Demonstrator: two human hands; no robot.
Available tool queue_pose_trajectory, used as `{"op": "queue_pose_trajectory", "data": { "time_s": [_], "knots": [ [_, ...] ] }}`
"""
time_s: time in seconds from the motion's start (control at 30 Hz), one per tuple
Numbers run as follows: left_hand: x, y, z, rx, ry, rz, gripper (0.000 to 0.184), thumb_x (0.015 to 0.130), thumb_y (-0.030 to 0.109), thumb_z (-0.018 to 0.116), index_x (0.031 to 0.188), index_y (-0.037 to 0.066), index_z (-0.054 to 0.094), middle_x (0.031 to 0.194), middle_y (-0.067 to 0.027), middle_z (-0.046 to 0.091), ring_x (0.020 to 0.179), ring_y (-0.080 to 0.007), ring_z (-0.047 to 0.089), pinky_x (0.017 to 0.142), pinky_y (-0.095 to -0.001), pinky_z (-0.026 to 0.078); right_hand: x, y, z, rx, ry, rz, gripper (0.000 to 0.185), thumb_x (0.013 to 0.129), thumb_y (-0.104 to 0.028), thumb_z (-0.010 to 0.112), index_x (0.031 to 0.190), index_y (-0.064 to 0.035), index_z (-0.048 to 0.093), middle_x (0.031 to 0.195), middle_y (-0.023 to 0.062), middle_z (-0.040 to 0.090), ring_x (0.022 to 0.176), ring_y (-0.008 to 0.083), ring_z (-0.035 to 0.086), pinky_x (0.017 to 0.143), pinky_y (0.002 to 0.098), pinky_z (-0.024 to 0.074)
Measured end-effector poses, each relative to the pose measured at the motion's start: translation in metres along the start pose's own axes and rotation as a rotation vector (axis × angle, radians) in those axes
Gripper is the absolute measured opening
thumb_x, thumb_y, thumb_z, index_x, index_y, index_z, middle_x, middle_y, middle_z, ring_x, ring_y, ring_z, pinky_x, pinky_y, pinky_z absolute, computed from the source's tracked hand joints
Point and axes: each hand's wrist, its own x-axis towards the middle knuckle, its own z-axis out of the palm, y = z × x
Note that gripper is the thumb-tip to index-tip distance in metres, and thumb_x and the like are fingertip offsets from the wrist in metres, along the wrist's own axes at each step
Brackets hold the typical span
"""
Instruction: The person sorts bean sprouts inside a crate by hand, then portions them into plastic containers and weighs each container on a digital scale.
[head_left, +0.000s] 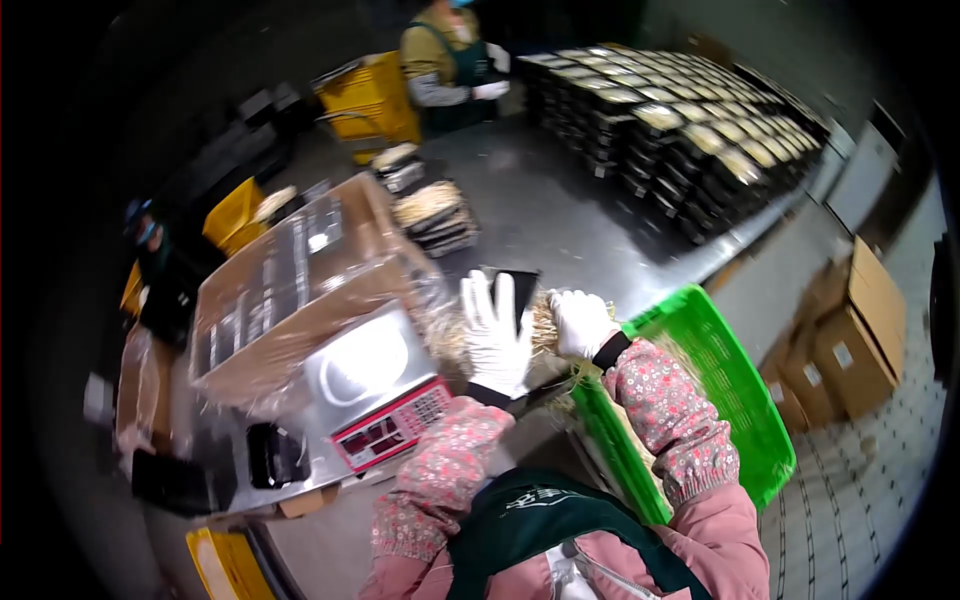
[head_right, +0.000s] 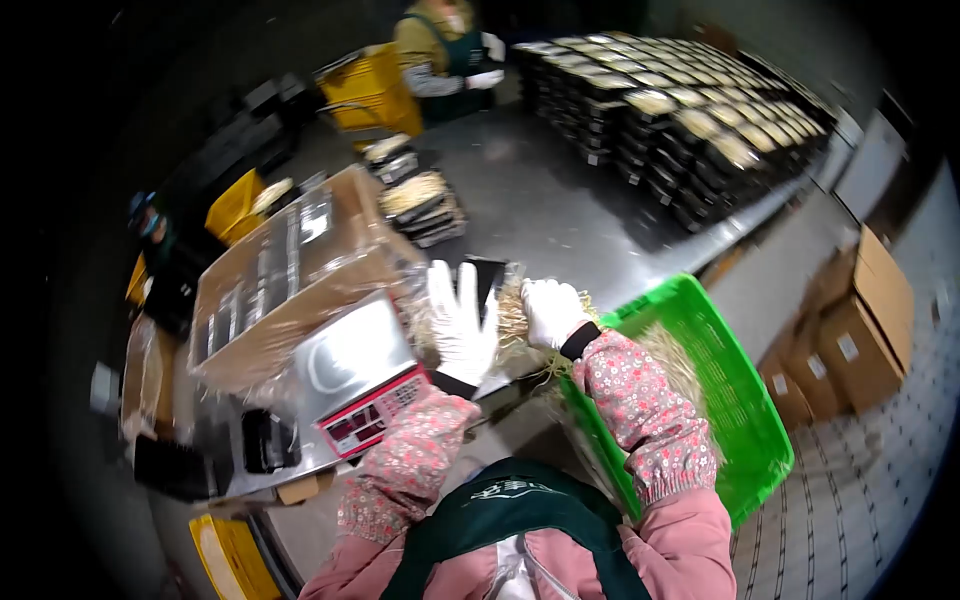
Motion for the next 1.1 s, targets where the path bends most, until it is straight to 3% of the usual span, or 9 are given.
{"op": "queue_pose_trajectory", "data": {
  "time_s": [0.13, 0.3, 0.43, 0.53, 0.57, 0.67, 0.83, 0.97, 1.1],
  "knots": [
    [-0.027, -0.087, -0.031, -0.021, -0.115, -0.259, 0.052, 0.097, 0.022, 0.056, 0.144, 0.004, 0.045, 0.152, -0.0240, 0.036, 0.138, -0.0421, 0.036, 0.114, -0.0471, 0.032, 0.082, -0.110, 0.018, 0.126, 0.112, -0.271, 0.048, 0.066, -0.015, 0.067, 0.108, 0.0053, 0.057, 0.094, 0.0197, 0.064, 0.088, 0.0372, 0.064, 0.078, 0.0447, 0.0531],
    [-0.080, -0.204, -0.064, -0.892, 0.135, -0.839, 0.052, 0.102, 0.025, 0.052, 0.145, -0.002, 0.041, 0.143, -0.0217, 0.048, 0.133, -0.0331, 0.045, 0.113, -0.0416, 0.034, 0.147, -0.219, 0.049, 0.154, 0.032, -0.565, 0.070, 0.062, -0.018, 0.070, 0.127, 0.0013, 0.054, 0.098, 0.0141, 0.062, 0.093, 0.0319, 0.060, 0.081, 0.0403, 0.0499],
    [-0.103, -0.277, -0.102, -0.431, -0.272, -0.888, 0.066, 0.099, 0.033, 0.056, 0.148, -0.005, 0.033, 0.147, -0.0255, 0.043, 0.139, -0.0388, 0.038, 0.116, -0.0435, 0.030, 0.175, -0.267, 0.080, 0.110, -0.144, -0.716, 0.058, 0.065, -0.010, 0.068, 0.121, -0.0004, 0.055, 0.098, 0.0156, 0.063, 0.096, 0.0340, 0.062, 0.081, 0.0422, 0.0500],
    [-0.093, -0.293, -0.127, 0.090, -0.097, -0.375, 0.079, 0.093, 0.038, 0.062, 0.150, -0.004, 0.028, 0.153, -0.0265, 0.034, 0.144, -0.0406, 0.030, 0.118, -0.0453, 0.026, 0.175, -0.290, 0.109, 0.156, -0.095, -0.718, 0.059, 0.066, -0.010, 0.068, 0.123, -0.0006, 0.054, 0.105, 0.0155, 0.061, 0.104, 0.0331, 0.059, 0.086, 0.0418, 0.0470],
    [-0.083, -0.288, -0.132, -0.024, -0.073, -0.326, 0.070, 0.088, 0.028, 0.067, 0.146, 0.000, 0.040, 0.148, -0.0223, 0.044, 0.132, -0.0355, 0.046, 0.111, -0.0447, 0.033, 0.174, -0.296, 0.118, 0.233, -0.104, -0.671, 0.062, 0.068, -0.014, 0.069, 0.127, -0.0005, 0.053, 0.110, 0.0159, 0.059, 0.108, 0.0329, 0.056, 0.090, 0.0431, 0.0440],
    [-0.083, -0.299, -0.125, 0.302, -0.346, -0.153, 0.067, 0.092, 0.039, 0.058, 0.147, 0.004, 0.041, 0.146, -0.0166, 0.048, 0.133, -0.0296, 0.046, 0.111, -0.0453, 0.031, 0.182, -0.297, 0.134, 0.255, -0.153, -0.636, 0.070, 0.071, -0.035, 0.074, 0.128, -0.0012, 0.053, 0.116, 0.0197, 0.058, 0.111, 0.0372, 0.055, 0.095, 0.0459, 0.0440],
    [-0.082, -0.301, -0.126, 0.196, -0.440, -0.265, 0.063, 0.095, 0.036, 0.055, 0.150, 0.009, 0.039, 0.150, -0.0217, 0.041, 0.136, -0.0404, 0.040, 0.114, -0.0490, 0.032, 0.193, -0.254, 0.123, 0.556, -0.259, -0.636, 0.119, 0.060, -0.036, 0.086, 0.154, 0.0001, 0.022, 0.155, 0.0245, 0.029, 0.141, 0.0389, 0.033, 0.116, 0.0430, 0.0297],
    [-0.088, -0.296, -0.118, 0.279, -0.395, -0.293, 0.059, 0.095, 0.038, 0.056, 0.148, 0.015, 0.043, 0.151, -0.0184, 0.041, 0.136, -0.0391, 0.040, 0.111, -0.0515, 0.033, 0.192, -0.228, 0.070, 0.034, -0.349, -0.628, 0.095, 0.061, -0.038, 0.085, 0.140, -0.0022, 0.049, 0.147, 0.0205, 0.041, 0.135, 0.0366, 0.039, 0.111, 0.0404, 0.0360],
    [-0.090, -0.290, -0.110, 0.370, -0.365, -0.344, 0.060, 0.094, 0.040, 0.057, 0.149, 0.019, 0.043, 0.152, -0.0151, 0.041, 0.136, -0.0366, 0.041, 0.107, -0.0564, 0.034, 0.184, -0.207, 0.078, 0.130, -0.364, -0.528, 0.038, 0.072, -0.034, 0.076, 0.089, -0.0022, 0.065, 0.081, 0.0187, 0.068, 0.081, 0.0386, 0.068, 0.072, 0.0453, 0.0543]
  ]
}}
